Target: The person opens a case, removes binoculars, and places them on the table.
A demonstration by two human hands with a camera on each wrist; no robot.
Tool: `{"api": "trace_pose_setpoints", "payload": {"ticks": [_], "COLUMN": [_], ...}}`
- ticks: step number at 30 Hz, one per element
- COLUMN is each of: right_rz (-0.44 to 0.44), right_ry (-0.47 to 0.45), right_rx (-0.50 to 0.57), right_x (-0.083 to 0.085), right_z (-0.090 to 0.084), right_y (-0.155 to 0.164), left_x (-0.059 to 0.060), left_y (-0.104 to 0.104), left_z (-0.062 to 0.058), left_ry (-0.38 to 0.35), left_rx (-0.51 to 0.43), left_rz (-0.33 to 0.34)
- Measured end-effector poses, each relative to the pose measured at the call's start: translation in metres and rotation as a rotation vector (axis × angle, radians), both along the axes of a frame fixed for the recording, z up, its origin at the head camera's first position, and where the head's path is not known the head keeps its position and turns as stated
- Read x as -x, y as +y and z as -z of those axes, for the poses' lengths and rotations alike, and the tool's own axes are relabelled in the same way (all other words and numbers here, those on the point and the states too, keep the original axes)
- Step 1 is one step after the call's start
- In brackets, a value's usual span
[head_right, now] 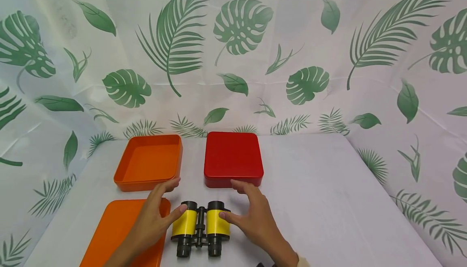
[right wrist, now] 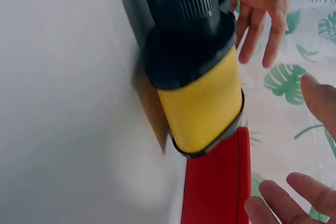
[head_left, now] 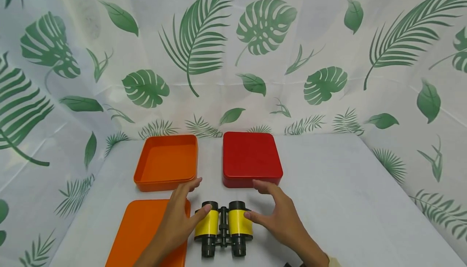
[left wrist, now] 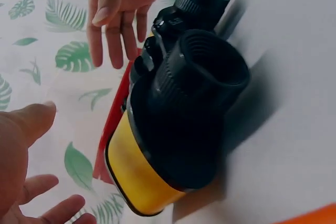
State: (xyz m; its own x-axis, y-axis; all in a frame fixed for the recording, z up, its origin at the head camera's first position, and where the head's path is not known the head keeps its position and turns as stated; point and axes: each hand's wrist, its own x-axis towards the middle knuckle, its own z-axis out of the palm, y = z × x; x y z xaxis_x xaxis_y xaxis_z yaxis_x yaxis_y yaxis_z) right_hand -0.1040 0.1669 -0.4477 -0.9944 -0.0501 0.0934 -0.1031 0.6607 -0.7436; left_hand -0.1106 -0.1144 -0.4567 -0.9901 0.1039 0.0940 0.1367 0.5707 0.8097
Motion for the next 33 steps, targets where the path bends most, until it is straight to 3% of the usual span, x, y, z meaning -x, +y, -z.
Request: {"api": "trace_pose_setpoints", "payload": {"ticks": [9,17,27,33], "right_rz": [-0.001,0.026,0.055,0.072], "right_ry": [0.16,0.214,0.178,0.097], "right_rx": [0.001,-0.031,-0.081,-0.089], "right_x": [0.021,0.04,0.068,0.082], "right_z": [-0.008,-0.02,-0.029,-0.031], "right_y": [0.015,0.025,0.035,0.041], "left_x": [0.021,0.042,0.068,0.085], "left_y": [0.007,0.016,0.025,0.029], "left_z": [-0.012,-0.02,-0.029,-0.029], "left_ry": [-0.01,-0.014,0.015,-0.024], "left_rx": [-0.059,-0.119,-0.166,-0.207], "left_rz": [-0.004,0.026,0.085,0.116]}}
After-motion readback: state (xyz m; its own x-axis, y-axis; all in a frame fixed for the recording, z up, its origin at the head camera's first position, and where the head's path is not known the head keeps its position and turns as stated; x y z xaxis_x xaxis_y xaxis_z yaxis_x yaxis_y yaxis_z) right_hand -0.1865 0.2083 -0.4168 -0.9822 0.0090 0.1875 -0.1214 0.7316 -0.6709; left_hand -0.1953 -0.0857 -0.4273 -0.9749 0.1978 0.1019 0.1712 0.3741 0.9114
